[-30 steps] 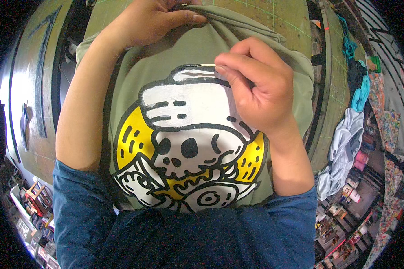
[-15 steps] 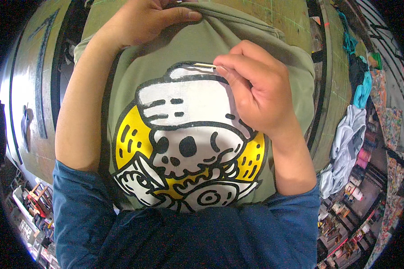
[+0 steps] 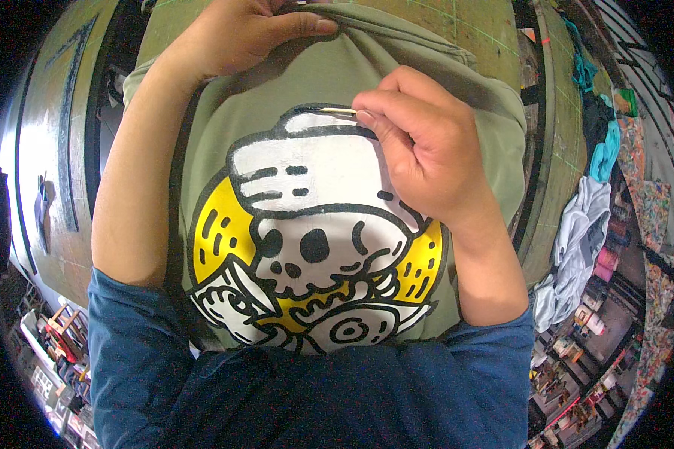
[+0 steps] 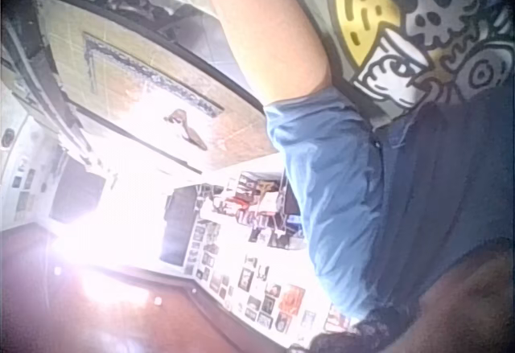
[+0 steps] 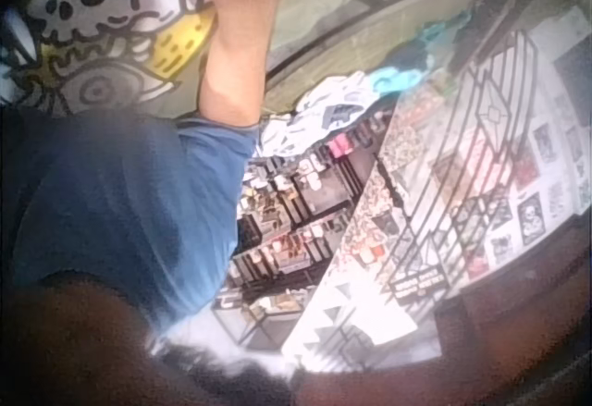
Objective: The person paints a skull and crossbones design on a green t-shirt using a small brush. They hold the fabric taut with one hand while applying white paint to the upper portion of the design with the other hand.
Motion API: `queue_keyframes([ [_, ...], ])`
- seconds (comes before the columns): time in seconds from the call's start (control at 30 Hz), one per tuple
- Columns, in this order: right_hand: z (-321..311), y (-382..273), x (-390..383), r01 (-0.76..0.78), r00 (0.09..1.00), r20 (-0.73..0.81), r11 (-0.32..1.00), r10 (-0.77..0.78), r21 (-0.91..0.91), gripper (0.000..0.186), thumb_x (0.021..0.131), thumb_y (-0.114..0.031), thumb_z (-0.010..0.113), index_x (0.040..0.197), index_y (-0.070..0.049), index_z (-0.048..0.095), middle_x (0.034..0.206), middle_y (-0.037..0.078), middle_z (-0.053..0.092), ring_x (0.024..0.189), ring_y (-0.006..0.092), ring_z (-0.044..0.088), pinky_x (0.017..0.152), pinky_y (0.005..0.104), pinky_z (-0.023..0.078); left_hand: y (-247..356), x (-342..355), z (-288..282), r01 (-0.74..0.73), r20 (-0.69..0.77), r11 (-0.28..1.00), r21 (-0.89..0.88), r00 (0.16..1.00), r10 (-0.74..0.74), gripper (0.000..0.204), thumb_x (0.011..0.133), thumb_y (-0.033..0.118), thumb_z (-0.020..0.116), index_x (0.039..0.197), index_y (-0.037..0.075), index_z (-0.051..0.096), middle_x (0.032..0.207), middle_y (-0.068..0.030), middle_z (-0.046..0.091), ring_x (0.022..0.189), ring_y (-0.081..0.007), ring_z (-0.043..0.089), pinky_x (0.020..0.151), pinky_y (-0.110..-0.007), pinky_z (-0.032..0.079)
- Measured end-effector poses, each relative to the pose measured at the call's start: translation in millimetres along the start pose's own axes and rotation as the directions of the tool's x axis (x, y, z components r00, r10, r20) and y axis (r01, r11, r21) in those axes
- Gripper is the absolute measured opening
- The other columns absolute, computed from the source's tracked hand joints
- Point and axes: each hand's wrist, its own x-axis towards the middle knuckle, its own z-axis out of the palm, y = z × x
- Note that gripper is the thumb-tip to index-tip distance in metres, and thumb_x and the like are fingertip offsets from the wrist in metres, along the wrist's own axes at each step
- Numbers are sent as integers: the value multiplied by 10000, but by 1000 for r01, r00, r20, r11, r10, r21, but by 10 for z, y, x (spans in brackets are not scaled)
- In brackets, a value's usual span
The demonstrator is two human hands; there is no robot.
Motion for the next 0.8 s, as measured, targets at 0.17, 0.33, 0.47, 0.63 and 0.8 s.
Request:
queue_keyframes([
  [0.17, -5, 11, -5, 2, 1000, 16, 1000, -2, -9, 80, 892, 57, 666, 970, 67, 682, 797, 96, 609, 695, 160, 576, 617, 246, 448, -14, 4, 5, -7, -5, 999, -34, 1000, 7, 120, 940, 71, 668, 994, -28, 710, 790, -34, 698, 753, -68, 573, 705, -258, 482],
  [0.33, 7, 29, -1, 17, 1000, -6, 1000, -17, 7, 80, 893, 59, 664, 970, 65, 684, 800, 92, 612, 697, 157, 581, 620, 244, 452, -13, 4, 2, -19, -5, 1000, -2, 1000, 19, 119, 939, 72, 670, 993, -26, 710, 791, -39, 702, 754, -72, 580, 707, -260, 486],
  [0.47, 4, 27, 2, 19, 1000, -2, 1000, -19, -25, 85, 881, 81, 663, 961, 62, 686, 803, 90, 614, 698, 156, 586, 624, 244, 458, 6, 4, 9, -2, -9, 1000, 1, 1000, 2, 121, 940, 75, 671, 992, -26, 710, 796, -43, 706, 756, -75, 583, 711, -262, 487],
  [0.63, 17, 17, 16, 18, 997, -73, 999, -21, -39, 132, 805, 64, 698, 927, 14, 695, 756, 108, 605, 653, 223, 617, 589, 296, 478, 32, -19, -3, -10, -4, 1000, 1, 1000, 10, 128, 941, 76, 669, 1005, -27, 712, 812, -50, 716, 764, -77, 586, 723, -263, 491],
  [0.8, -11, 8, 10, 9, 997, -70, 998, -13, -69, 153, 783, 70, 704, 923, 7, 700, 751, 103, 599, 645, 222, 603, 579, 300, 464, 35, -27, -5, -39, 0, 999, -37, 999, 39, 140, 943, 74, 666, 1027, -28, 712, 821, -49, 716, 770, -76, 585, 728, -262, 492],
])
